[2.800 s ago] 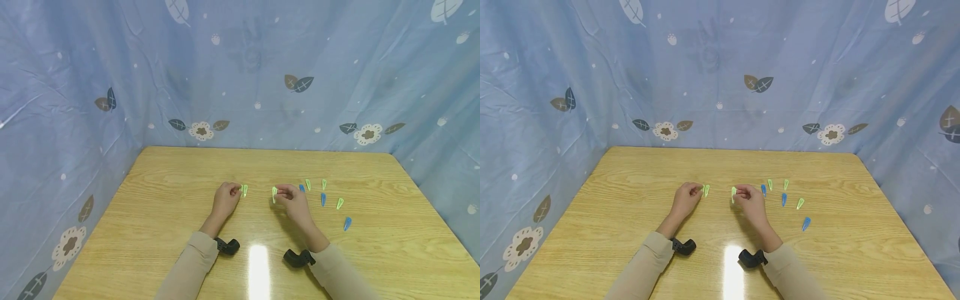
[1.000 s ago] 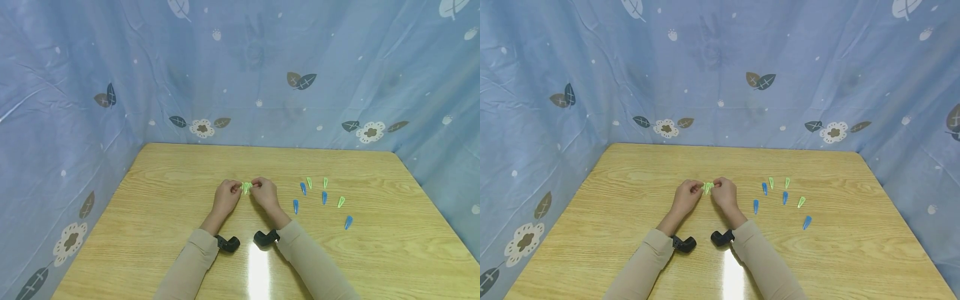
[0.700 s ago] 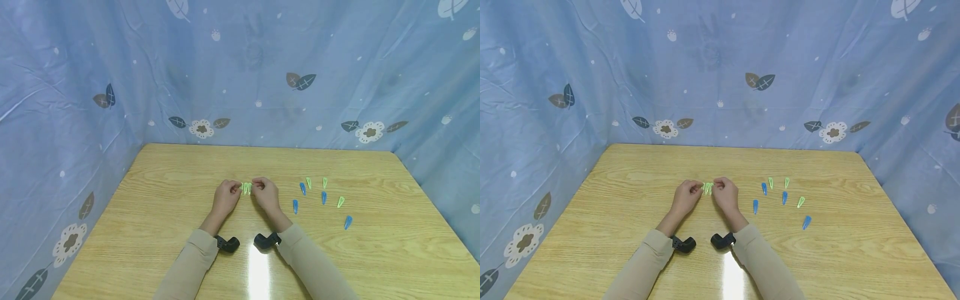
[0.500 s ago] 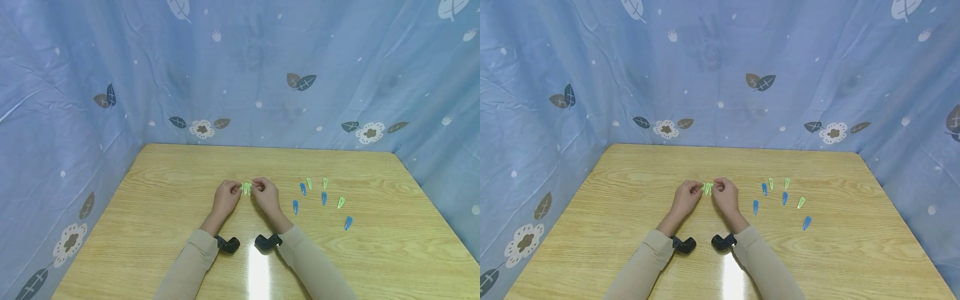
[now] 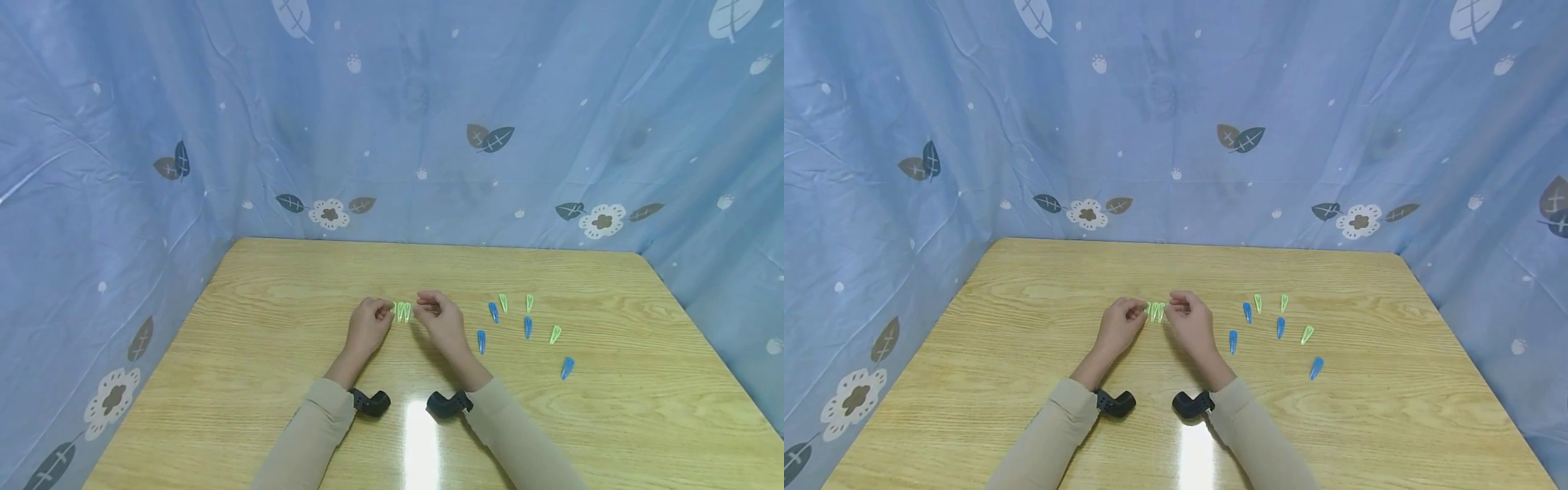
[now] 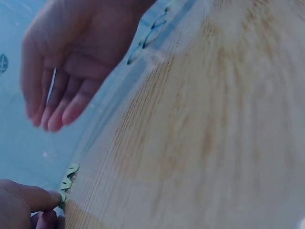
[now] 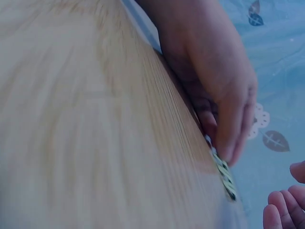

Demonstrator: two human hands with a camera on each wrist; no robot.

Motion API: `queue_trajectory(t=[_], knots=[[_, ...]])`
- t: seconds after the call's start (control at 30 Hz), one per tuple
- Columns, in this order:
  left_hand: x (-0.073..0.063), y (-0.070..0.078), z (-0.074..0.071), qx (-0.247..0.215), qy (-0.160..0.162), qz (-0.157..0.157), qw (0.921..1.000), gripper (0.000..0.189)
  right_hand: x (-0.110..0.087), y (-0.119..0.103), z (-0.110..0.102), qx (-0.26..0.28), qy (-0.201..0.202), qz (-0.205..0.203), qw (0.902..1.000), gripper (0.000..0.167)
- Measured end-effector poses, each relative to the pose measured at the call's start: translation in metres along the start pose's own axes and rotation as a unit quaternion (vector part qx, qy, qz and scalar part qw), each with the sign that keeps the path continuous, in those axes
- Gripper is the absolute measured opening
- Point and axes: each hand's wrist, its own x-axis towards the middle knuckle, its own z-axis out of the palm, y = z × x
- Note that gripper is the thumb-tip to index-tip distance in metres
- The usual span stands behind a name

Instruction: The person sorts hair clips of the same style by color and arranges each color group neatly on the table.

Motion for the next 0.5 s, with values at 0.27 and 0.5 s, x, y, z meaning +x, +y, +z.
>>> queue_trajectory(t=[0.27, 0.5], knots=[[-0.001, 0.0, 0.0, -0.007, 0.002, 0.0, 1.0, 0.016, -0.009, 0.003, -0.041, 0.003, -0.031, -0.019, 0.9993, 0.04], [-0.001, 0.001, -0.001, -0.009, 0.0, -0.001, 1.0, 0.017, -0.021, 0.002, -0.081, -0.017, -0.025, -0.043, 0.9986, 0.042]])
